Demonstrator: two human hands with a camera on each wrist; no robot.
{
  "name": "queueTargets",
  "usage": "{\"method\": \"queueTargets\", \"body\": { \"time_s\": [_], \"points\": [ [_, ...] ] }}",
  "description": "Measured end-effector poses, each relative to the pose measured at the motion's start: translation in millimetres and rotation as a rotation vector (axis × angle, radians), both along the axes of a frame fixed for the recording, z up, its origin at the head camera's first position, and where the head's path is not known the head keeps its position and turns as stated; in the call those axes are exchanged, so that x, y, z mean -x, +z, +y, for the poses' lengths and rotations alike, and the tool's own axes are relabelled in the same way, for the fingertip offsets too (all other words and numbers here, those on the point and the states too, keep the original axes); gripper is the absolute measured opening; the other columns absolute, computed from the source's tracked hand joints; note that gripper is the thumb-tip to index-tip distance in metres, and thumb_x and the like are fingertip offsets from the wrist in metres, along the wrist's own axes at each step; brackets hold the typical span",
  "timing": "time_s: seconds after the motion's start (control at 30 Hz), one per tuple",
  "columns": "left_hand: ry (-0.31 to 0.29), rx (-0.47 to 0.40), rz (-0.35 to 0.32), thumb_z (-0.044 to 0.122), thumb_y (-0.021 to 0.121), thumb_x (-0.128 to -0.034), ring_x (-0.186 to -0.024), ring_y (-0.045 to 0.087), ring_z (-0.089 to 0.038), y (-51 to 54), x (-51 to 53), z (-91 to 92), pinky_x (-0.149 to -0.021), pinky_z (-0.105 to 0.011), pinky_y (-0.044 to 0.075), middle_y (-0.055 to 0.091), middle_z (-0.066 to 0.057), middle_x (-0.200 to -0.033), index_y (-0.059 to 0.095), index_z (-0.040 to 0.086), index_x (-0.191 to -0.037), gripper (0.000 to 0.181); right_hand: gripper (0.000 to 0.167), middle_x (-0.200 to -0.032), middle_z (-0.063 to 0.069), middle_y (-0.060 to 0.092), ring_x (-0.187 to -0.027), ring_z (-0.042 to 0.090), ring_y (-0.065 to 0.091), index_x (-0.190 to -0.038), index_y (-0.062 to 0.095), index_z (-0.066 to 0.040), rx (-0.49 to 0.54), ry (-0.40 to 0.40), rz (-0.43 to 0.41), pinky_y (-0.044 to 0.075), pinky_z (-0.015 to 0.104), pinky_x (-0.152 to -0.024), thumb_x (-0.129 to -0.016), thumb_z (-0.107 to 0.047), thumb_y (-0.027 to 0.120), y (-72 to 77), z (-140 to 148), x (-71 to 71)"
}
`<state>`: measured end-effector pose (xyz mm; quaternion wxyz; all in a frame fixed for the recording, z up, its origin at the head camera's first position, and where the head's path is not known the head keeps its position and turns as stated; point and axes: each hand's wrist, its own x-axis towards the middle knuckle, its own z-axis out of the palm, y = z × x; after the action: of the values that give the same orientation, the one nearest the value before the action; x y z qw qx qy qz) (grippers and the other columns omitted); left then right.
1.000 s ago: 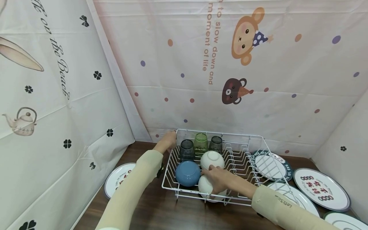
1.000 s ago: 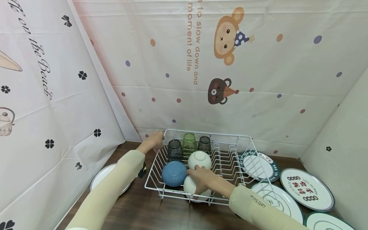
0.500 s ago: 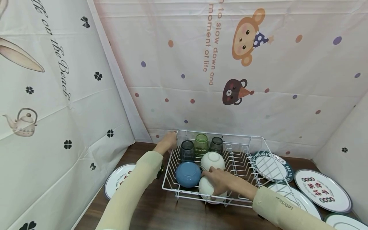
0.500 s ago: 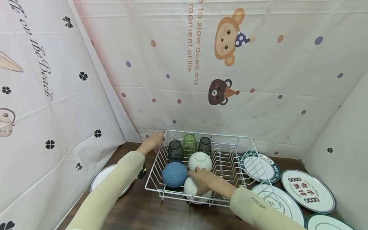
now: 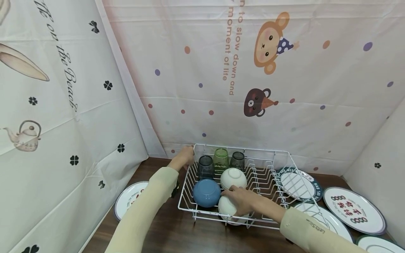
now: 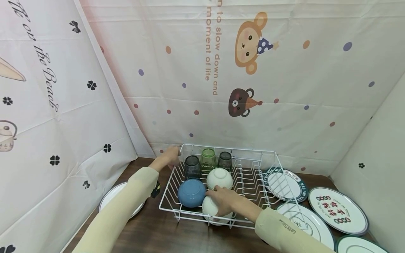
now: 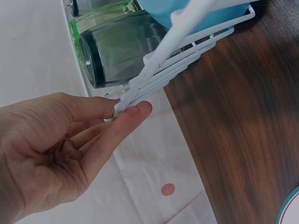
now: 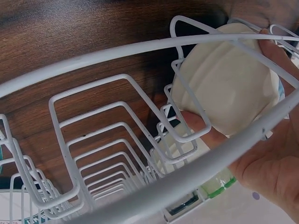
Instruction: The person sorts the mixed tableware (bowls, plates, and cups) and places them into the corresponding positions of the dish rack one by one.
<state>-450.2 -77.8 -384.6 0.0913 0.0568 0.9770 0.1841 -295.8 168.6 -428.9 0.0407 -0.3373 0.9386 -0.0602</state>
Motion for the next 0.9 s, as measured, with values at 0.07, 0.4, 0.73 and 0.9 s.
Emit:
{"method": "queueTargets", "body": {
  "time_s": [0.07, 0.4, 0.73, 0.9],
  "points": [
    [-0.002, 0.005, 0.002, -0.013, 0.065, -0.0835, -0.047, 0.068, -0.02, -1.4, 0.8, -0.4, -0.046, -0.028, 0.059, 0.06, -0.029, -0.136, 0.065, -0.008, -0.123, 0.039, 0.079, -0.112, 0.01, 0.06, -0.094, 0.033, 0.066, -0.132, 0.06, -0.016, -0.001, -0.006, -0.001, 0.061, 0.048, -0.072, -0.064, -0.034, 0.095, -1.2, 0.5, -0.2],
    [0.0, 0.014, 0.002, -0.013, 0.067, -0.0817, -0.048, 0.07, -0.021, -3.8, 3.2, -1.1, -0.044, -0.027, 0.058, 0.06, -0.029, -0.136, 0.066, -0.006, -0.118, 0.037, 0.08, -0.116, 0.009, 0.062, -0.095, 0.032, 0.067, -0.135, 0.06, -0.016, -0.022, 0.043, 0.027, 0.061, 0.047, -0.076, -0.066, -0.039, 0.094, -1.8, 3.8, 1.6],
    [-0.003, 0.016, 0.001, -0.012, 0.067, -0.0843, -0.053, 0.072, -0.023, -1.7, 0.8, -2.2, -0.051, -0.03, 0.062, 0.06, -0.03, -0.136, 0.067, -0.006, -0.116, 0.033, 0.08, -0.116, 0.013, 0.059, -0.093, 0.029, 0.065, -0.135, 0.058, -0.008, 0.008, 0.147, 0.025, 0.058, 0.039, -0.084, -0.069, -0.036, 0.093, -2.2, 7.1, 4.1],
    [-0.009, 0.018, -0.004, -0.011, 0.067, -0.0851, -0.054, 0.073, -0.022, -0.8, 1.0, -2.1, -0.05, -0.028, 0.06, 0.06, -0.028, -0.137, 0.065, -0.007, -0.123, 0.038, 0.082, -0.12, 0.018, 0.058, -0.102, 0.033, 0.064, -0.139, 0.054, -0.002, 0.031, 0.133, -0.079, 0.058, 0.045, -0.091, -0.072, -0.032, 0.092, 5.4, 6.9, 7.6]
  ]
}}
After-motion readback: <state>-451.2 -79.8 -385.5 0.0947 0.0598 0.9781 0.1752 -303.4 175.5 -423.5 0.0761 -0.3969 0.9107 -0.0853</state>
